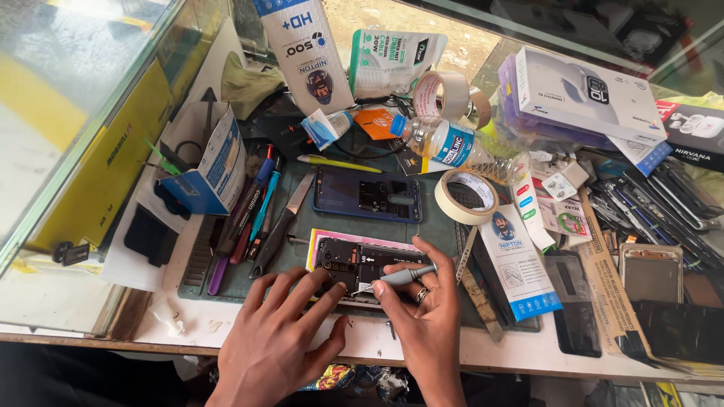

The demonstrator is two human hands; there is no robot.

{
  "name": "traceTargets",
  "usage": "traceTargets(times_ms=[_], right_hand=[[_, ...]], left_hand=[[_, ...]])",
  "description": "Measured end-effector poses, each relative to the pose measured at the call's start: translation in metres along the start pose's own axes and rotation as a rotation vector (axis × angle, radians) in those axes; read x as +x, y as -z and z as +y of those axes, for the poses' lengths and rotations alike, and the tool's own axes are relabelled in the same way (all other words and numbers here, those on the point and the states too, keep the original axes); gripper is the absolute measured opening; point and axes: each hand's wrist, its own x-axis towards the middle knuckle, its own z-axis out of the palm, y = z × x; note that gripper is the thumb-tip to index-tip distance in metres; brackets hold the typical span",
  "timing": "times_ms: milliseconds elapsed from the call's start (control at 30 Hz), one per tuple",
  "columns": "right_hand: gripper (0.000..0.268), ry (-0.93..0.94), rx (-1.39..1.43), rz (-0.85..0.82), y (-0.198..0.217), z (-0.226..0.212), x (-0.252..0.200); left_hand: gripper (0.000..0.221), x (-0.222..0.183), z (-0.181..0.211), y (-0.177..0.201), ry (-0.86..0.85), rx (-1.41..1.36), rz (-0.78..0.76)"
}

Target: The person uses a precision screwdriver to remove several small screws from the internal chassis of a mobile phone and then handles small internal components.

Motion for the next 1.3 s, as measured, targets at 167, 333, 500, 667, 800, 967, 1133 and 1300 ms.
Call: traceTargets(times_ms=[167, 333, 500, 667, 800, 967, 1133, 1300], right_hand=[[0.070, 0.027, -0.002, -0.003, -0.001, 0.002, -0.001], [0.072, 0.065, 0.023, -0.013, -0.001, 0.005, -0.002], [0.073, 0.057, -0.023, 0.025, -0.004, 0.005, -0.006], [0.076, 0.128, -0.063, 0.036, -0.004, 0.004, -0.010], [0.076, 0.142, -0.102, 0.026, -0.003, 0.005, -0.010], [0.079, 0.177, -0.121, 0.050, -0.003, 0.012, -0.011], [0.077, 0.251, -0.217, 0.071, -0.003, 0.020, -0.012], [0.069, 0.291, -0.302, 0.032, 0.001, 0.023, -0.011]], left_hand=[[0.042, 0.001, 0.000, 0.000, -0.010, 0.009, 0.035], [0.042, 0.001, 0.000, 0.000, 0.004, -0.011, 0.005], [0.042, 0.001, 0.000, 0.001, -0.005, -0.011, 0.027], [0.044, 0.000, 0.000, 0.001, -0.002, -0.019, 0.027], [0.042, -0.002, -0.002, -0.002, 0.021, -0.019, 0.007], [0.046, -0.004, -0.010, -0.008, -0.058, -0.029, 0.095], [0.048, -0.005, -0.012, -0.014, -0.047, -0.031, 0.084], [0.047, -0.006, -0.011, -0.013, 0.006, -0.055, 0.034]])
